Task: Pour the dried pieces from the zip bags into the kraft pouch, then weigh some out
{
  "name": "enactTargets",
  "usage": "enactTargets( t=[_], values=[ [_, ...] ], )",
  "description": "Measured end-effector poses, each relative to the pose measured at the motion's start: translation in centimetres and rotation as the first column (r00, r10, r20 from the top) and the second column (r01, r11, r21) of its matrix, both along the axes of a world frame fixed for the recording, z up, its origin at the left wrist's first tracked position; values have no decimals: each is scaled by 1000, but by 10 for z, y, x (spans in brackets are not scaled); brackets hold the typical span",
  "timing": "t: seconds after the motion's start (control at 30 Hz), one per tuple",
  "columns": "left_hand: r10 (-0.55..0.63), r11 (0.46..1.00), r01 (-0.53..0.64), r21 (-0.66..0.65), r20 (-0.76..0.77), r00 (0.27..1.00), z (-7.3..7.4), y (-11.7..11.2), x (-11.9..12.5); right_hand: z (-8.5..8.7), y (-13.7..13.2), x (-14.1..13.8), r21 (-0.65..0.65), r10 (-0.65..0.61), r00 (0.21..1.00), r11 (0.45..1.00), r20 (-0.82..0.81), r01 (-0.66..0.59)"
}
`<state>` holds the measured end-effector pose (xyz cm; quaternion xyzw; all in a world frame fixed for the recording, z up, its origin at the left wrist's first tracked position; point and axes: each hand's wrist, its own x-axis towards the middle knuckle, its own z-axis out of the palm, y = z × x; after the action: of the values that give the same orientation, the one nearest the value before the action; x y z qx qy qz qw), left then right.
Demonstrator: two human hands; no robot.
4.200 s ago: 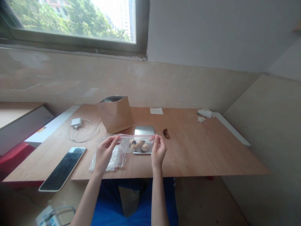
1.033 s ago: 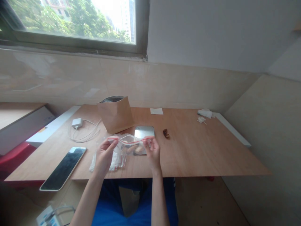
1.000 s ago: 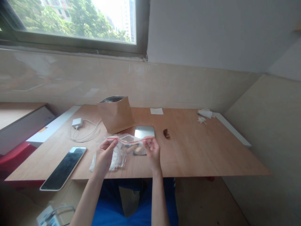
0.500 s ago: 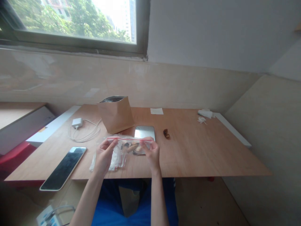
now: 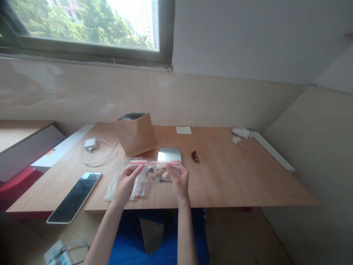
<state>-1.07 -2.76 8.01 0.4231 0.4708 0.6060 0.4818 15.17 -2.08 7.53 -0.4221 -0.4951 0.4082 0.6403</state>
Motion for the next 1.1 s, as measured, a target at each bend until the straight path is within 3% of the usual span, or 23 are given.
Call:
enactTargets(
  t=[0.2,0.5,0.87,1.1],
  values=[
    [81,996,-80,26,-25,996,3,-1,3,-4,2,-2,-16,-53,998,998,37,53],
    [162,987,-163,11,58,985,2,-1,11,-4,3,-9,-38,-152,988,988,-13,151],
    [-12,1000,11,10,105,994,-5,1,8,-3,1,-6,-23,19,999,1000,27,-18],
    [-5,1000,6,-29,18,1000,-2,0,12,-5,3,-6,-61,12,999,998,36,-10]
  ],
)
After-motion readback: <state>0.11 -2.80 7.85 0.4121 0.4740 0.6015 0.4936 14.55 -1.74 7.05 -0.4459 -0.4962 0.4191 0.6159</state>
